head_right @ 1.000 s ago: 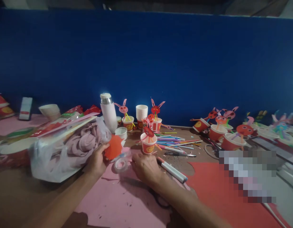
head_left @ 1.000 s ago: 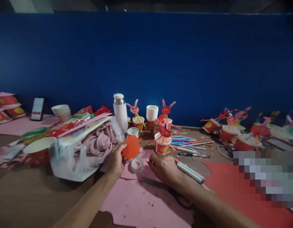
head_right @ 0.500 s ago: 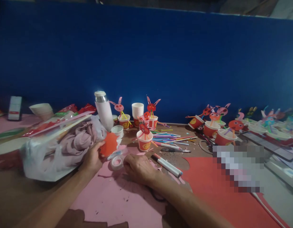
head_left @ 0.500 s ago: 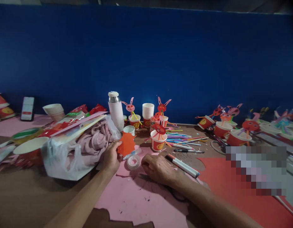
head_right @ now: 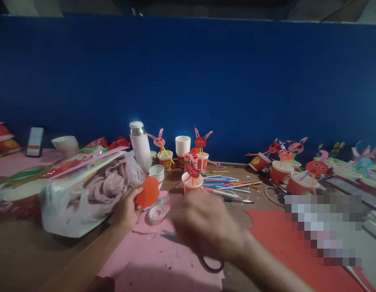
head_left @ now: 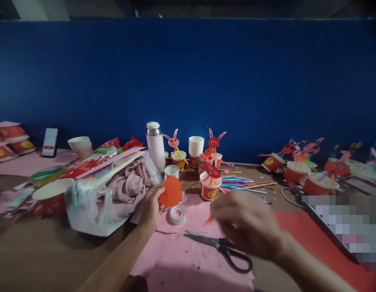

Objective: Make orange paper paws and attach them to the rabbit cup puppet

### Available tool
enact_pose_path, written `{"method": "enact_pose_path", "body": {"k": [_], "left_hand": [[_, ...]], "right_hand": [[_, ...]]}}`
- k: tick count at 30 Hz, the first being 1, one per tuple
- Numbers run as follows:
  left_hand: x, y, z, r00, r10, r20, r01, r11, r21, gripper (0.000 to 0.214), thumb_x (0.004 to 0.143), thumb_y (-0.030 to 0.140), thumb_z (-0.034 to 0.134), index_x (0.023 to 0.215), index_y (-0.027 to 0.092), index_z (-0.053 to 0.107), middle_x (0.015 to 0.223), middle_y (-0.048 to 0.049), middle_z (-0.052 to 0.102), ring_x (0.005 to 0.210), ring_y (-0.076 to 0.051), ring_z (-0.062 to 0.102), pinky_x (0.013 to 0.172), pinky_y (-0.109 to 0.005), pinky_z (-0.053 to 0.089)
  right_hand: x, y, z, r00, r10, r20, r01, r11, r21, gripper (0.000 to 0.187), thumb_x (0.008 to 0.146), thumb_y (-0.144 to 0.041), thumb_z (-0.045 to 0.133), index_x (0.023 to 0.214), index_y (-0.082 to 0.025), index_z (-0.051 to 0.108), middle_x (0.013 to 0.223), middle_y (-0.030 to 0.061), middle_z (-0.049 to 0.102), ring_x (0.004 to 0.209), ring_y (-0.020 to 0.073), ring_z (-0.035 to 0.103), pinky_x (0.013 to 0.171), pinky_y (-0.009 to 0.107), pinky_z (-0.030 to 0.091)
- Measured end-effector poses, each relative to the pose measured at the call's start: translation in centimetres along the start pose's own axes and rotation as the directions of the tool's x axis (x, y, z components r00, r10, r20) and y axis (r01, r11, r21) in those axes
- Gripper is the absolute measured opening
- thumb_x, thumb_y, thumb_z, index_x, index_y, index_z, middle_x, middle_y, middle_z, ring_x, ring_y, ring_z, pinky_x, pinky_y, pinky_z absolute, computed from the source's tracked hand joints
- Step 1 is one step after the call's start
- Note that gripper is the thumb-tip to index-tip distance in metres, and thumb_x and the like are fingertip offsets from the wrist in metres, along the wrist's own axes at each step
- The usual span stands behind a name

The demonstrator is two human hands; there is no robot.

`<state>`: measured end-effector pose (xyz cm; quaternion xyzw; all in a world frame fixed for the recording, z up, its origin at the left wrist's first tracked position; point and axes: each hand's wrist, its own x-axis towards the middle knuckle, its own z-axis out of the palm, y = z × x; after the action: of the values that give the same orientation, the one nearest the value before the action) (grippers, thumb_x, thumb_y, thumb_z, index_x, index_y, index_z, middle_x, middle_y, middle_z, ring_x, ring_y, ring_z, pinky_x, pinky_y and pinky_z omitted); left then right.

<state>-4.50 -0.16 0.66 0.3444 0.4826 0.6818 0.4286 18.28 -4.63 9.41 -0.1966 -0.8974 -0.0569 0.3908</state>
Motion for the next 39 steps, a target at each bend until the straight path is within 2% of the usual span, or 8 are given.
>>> {"method": "enact_pose_path", "body": {"k": [2, 4, 8, 11, 22, 28, 32, 39], "left_hand": [[-0.3, 0.1, 0.5, 1.000, -0.026, -0.005, 0.026, 1.000, 0.010, 0.013, 0.052, 0.014, 0.058, 0.064, 0.021, 0.057, 0.059, -0.0004, 0.058, 0.049, -0.015, 0.054, 0.037, -0.021, 0.035], [-0.3, 0.2, 1.0, 0.997, -0.071, -0.026, 0.071, 0.997, -0.018, 0.012, 0.053, 0.018, 0.058, 0.064, 0.020, 0.056, 0.058, 0.0002, 0.057, 0.047, -0.014, 0.053, 0.036, -0.020, 0.033], [-0.1, -0.2, 1.7, 0.985, -0.155, -0.075, 0.146, 0.983, -0.113, 0.015, 0.052, 0.026, 0.059, 0.064, 0.019, 0.053, 0.055, 0.0032, 0.055, 0.043, -0.011, 0.050, 0.036, -0.019, 0.032], [0.3, -0.7, 1.6, 0.985, -0.165, -0.043, 0.156, 0.976, -0.154, 0.017, 0.051, 0.026, 0.060, 0.065, 0.018, 0.053, 0.055, 0.0038, 0.056, 0.044, -0.010, 0.051, 0.037, -0.017, 0.032], [1.0, -1.4, 0.9, 0.988, -0.153, -0.007, 0.147, 0.963, -0.224, 0.013, 0.058, 0.024, 0.062, 0.067, 0.017, 0.056, 0.055, 0.0051, 0.059, 0.047, -0.009, 0.054, 0.042, -0.016, 0.037], [0.7, -1.4, 0.9, 0.994, -0.087, 0.070, 0.098, 0.978, -0.182, 0.013, 0.063, 0.027, 0.059, 0.067, 0.016, 0.053, 0.055, 0.0047, 0.059, 0.046, -0.008, 0.051, 0.046, -0.017, 0.039], [0.1, -1.2, 1.1, 0.988, -0.042, 0.147, 0.059, 0.992, -0.110, 0.015, 0.065, 0.029, 0.057, 0.066, 0.016, 0.051, 0.050, 0.0051, 0.054, 0.042, -0.007, 0.047, 0.042, -0.017, 0.036], [-2.1, -1.3, 1.8, 0.924, -0.064, 0.376, 0.027, 0.994, 0.103, 0.019, 0.067, 0.033, 0.058, 0.072, 0.015, 0.053, 0.056, 0.0036, 0.054, 0.047, -0.010, 0.050, 0.047, -0.020, 0.039]], "right_hand": [[0.8, 2.9, -2.1, 0.914, 0.223, -0.338, -0.275, 0.955, -0.114, 0.014, 0.083, -0.019, 0.046, 0.081, -0.023, 0.059, 0.072, 0.0005, 0.065, 0.067, 0.0124, 0.060, 0.063, 0.025, 0.047], [1.7, 7.1, -3.1, 0.802, 0.393, -0.450, -0.483, 0.870, -0.102, 0.014, 0.082, -0.026, 0.048, 0.086, -0.020, 0.060, 0.073, 0.0022, 0.066, 0.064, 0.0135, 0.060, 0.060, 0.025, 0.048], [3.7, 14.6, -2.0, 0.870, 0.469, -0.152, -0.484, 0.756, -0.441, 0.026, 0.084, -0.024, 0.040, 0.090, -0.016, 0.064, 0.082, 0.0070, 0.069, 0.068, 0.0149, 0.062, 0.058, 0.023, 0.044], [5.3, 16.6, 0.1, 0.893, 0.451, -0.001, -0.389, 0.769, -0.507, 0.028, 0.084, -0.023, 0.040, 0.088, -0.016, 0.066, 0.083, 0.0070, 0.070, 0.073, 0.0164, 0.062, 0.061, 0.024, 0.040], [6.6, 16.9, 3.7, 0.906, 0.387, 0.169, -0.233, 0.793, -0.564, 0.033, 0.085, -0.023, 0.036, 0.085, -0.011, 0.066, 0.065, 0.0091, 0.067, 0.049, 0.0118, 0.047, 0.061, 0.028, 0.027], [4.7, 18.0, 3.3, 0.919, 0.394, -0.017, -0.345, 0.781, -0.520, 0.032, 0.082, -0.030, 0.041, 0.077, -0.014, 0.068, 0.066, 0.0082, 0.069, 0.054, 0.0149, 0.054, 0.064, 0.029, 0.033], [1.7, 17.8, 1.9, 0.876, 0.442, -0.194, -0.480, 0.758, -0.441, 0.029, 0.081, -0.032, 0.044, 0.077, -0.016, 0.067, 0.068, 0.0066, 0.069, 0.059, 0.0160, 0.060, 0.059, 0.024, 0.038], [-5.2, 12.7, 1.5, 0.805, 0.552, -0.218, -0.590, 0.783, -0.196, 0.020, 0.078, -0.031, 0.051, 0.075, -0.016, 0.064, 0.063, 0.0028, 0.065, 0.056, 0.0144, 0.059, 0.055, 0.023, 0.042]]}}
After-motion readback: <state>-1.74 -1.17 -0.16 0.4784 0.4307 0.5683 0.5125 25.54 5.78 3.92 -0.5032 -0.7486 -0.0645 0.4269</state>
